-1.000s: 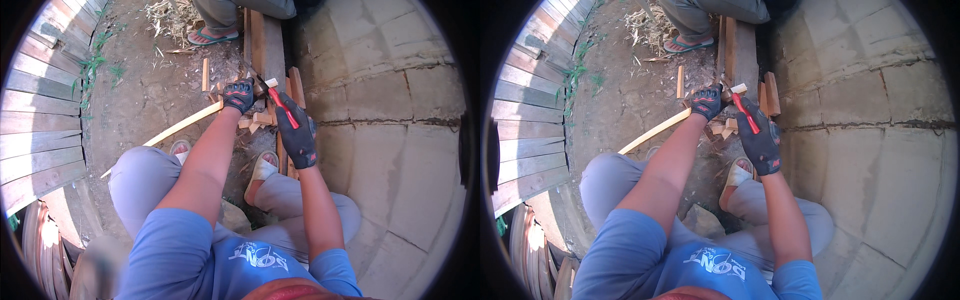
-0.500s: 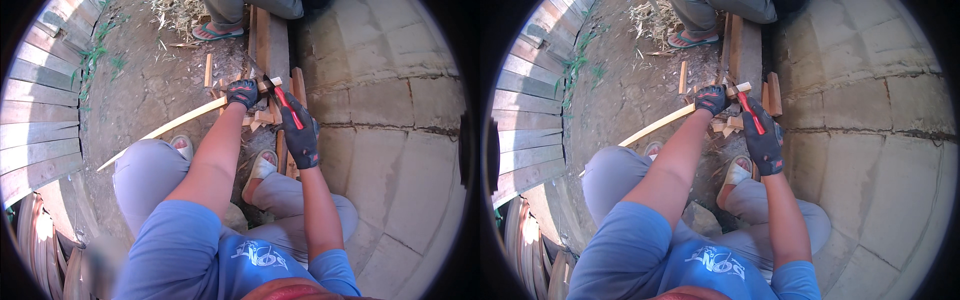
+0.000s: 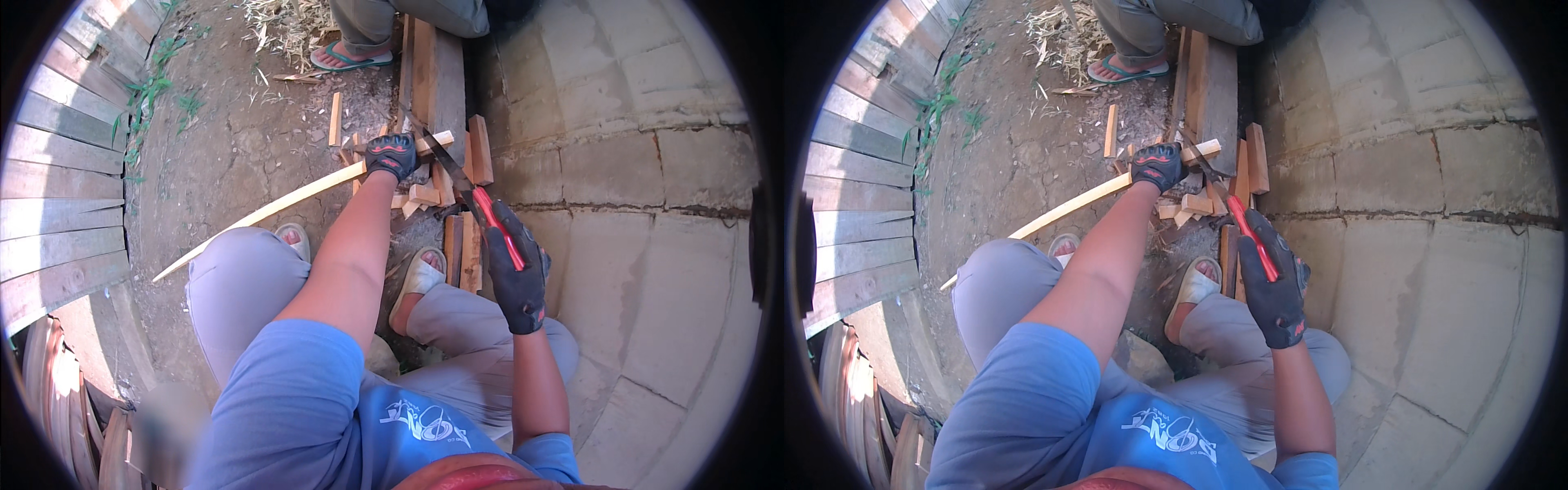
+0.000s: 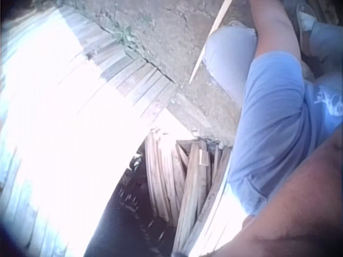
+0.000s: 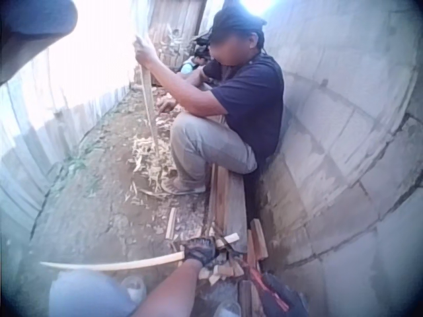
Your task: The person sits on the ground and uses a hand saw to cut a long wooden stick into smaller pieces. They hold the wood steady with their left hand and saw with their right hand, periodically adjusting the wood's position to complete the cuts.
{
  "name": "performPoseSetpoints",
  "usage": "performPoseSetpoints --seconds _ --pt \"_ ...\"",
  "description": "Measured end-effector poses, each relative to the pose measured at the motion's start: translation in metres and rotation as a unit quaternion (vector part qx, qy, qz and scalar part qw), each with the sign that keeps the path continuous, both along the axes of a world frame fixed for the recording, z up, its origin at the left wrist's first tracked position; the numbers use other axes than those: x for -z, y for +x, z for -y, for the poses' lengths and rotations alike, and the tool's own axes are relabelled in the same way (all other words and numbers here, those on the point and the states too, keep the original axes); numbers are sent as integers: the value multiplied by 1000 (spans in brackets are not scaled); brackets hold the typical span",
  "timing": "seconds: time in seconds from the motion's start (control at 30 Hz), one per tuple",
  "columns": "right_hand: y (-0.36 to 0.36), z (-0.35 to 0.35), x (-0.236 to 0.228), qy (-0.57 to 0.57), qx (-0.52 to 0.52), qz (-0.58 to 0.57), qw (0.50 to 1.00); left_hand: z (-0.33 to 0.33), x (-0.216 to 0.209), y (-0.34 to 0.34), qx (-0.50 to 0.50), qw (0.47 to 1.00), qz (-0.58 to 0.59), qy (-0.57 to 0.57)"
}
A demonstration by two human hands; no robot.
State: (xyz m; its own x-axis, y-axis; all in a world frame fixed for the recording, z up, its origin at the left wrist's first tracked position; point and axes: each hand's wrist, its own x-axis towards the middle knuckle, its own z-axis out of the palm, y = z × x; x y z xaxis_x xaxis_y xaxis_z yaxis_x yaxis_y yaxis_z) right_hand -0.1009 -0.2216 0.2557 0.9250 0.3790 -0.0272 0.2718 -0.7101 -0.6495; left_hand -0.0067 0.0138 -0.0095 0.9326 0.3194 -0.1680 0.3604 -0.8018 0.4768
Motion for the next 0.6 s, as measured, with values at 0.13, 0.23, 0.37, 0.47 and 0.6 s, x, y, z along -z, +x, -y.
performPoseSetpoints --seconds 0.13,0.23,0.37,0.47,0.6 --pt "-8 11 -14 -9 35 -57 998 5 -6 -2 8 1000 -9 -1" --pt "-13 10 -12 -24 22 -39 999 2 1 -3 4 1000 16 27" --pt "-15 9 -12 -23 39 -44 998 5 -7 -1 5 1000 13 2" --pt "-17 5 -14 -8 57 -59 997 2 -1 -3 11 1000 14 19" --pt "-15 6 -9 2 41 -21 999 3 1 -1 5 1000 9 6"
